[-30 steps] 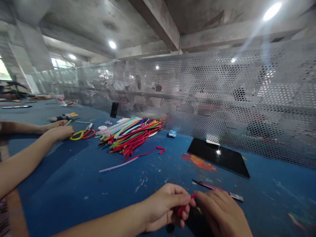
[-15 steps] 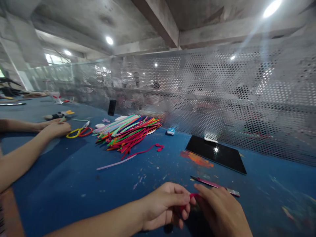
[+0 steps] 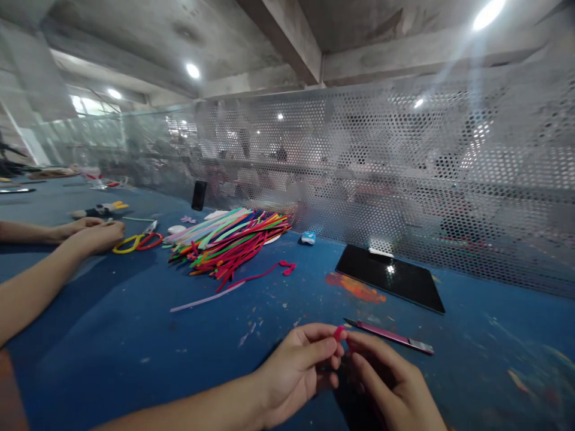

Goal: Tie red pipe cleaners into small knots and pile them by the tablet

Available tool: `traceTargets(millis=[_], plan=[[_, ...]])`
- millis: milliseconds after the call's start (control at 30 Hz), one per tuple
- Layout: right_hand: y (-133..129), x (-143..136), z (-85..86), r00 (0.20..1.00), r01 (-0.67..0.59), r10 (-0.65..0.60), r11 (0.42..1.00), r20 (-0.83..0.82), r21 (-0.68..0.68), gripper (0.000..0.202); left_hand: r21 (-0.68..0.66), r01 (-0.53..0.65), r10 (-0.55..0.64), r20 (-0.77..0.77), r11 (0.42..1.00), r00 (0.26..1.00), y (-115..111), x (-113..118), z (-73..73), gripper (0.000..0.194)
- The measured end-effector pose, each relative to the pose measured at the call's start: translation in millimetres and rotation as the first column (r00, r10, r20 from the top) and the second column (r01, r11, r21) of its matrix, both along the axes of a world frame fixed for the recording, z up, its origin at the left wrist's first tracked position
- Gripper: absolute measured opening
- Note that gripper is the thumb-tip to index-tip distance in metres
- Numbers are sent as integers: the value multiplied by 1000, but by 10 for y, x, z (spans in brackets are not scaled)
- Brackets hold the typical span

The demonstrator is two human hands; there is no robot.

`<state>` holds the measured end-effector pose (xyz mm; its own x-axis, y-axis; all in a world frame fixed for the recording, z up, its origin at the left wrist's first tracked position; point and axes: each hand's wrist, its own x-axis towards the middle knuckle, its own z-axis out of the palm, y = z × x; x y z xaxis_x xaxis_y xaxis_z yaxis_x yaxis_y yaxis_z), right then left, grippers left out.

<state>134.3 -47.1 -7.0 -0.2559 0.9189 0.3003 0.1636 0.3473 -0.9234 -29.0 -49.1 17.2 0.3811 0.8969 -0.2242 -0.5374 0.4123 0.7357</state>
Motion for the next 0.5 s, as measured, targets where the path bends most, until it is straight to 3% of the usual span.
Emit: traceTargets(millis=[133, 267, 500], plan=[[2, -50, -75, 977, -139, 100, 969, -186, -205, 24, 67, 55, -44, -160, 996, 986, -29, 57, -17, 22], [-16, -87, -115, 947, -205, 96, 915, -306, -347, 24, 109, 41, -3, -327, 993, 945, -22, 63, -35, 31], [2, -43, -26, 970, -194, 157, 959, -185, -205, 18, 164, 4, 80, -508, 986, 858, -28, 47, -23, 26]])
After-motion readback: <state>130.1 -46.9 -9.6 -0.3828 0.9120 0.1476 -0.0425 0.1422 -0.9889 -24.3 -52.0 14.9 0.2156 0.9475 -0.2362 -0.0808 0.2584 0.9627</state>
